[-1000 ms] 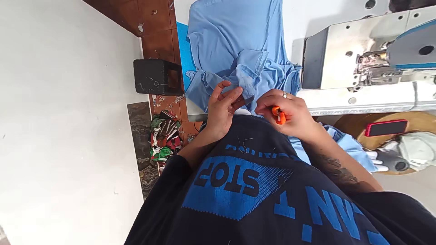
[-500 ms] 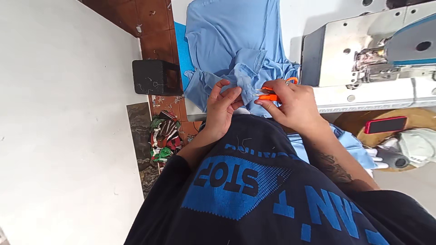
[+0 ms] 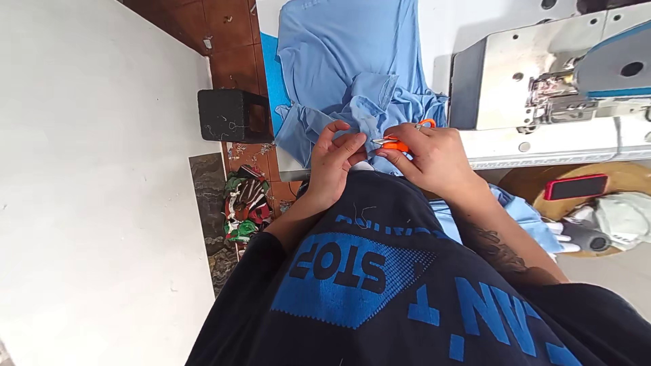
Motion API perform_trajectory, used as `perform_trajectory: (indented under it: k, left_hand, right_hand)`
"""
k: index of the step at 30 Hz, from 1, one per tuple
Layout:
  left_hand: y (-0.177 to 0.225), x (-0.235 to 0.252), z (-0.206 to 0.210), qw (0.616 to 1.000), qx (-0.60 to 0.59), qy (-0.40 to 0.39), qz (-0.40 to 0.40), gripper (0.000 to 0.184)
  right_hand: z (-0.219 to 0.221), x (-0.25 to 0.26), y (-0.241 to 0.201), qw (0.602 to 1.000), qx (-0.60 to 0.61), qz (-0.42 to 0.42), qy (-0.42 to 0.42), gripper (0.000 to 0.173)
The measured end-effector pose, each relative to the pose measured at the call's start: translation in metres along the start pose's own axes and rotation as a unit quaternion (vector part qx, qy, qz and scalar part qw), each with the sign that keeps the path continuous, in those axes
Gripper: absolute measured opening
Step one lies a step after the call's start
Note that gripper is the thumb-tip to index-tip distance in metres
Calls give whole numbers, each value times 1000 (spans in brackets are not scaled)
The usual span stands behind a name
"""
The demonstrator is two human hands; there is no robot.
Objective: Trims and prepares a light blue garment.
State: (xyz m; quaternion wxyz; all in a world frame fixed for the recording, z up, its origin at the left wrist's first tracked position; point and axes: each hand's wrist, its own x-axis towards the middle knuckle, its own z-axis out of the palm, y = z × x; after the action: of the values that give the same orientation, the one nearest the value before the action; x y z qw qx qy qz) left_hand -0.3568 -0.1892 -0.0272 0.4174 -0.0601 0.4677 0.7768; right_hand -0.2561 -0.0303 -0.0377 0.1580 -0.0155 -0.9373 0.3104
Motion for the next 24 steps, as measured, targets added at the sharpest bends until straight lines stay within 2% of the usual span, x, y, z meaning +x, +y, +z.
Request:
perform_trajectory:
  k: [4, 13, 24]
  left_hand:
    - [-1, 0, 1, 1000, -7, 7, 6, 22]
    - [-5, -2, 6, 999, -37, 21, 12, 20]
    - [-8, -2, 7, 998, -54, 17, 5, 19]
  right_hand:
    - [1, -2, -1, 1000, 12, 18, -3, 40]
    - [7, -8, -18, 995, -33, 82, 49, 37]
    - [12, -9, -23, 991, -49, 99, 72, 39]
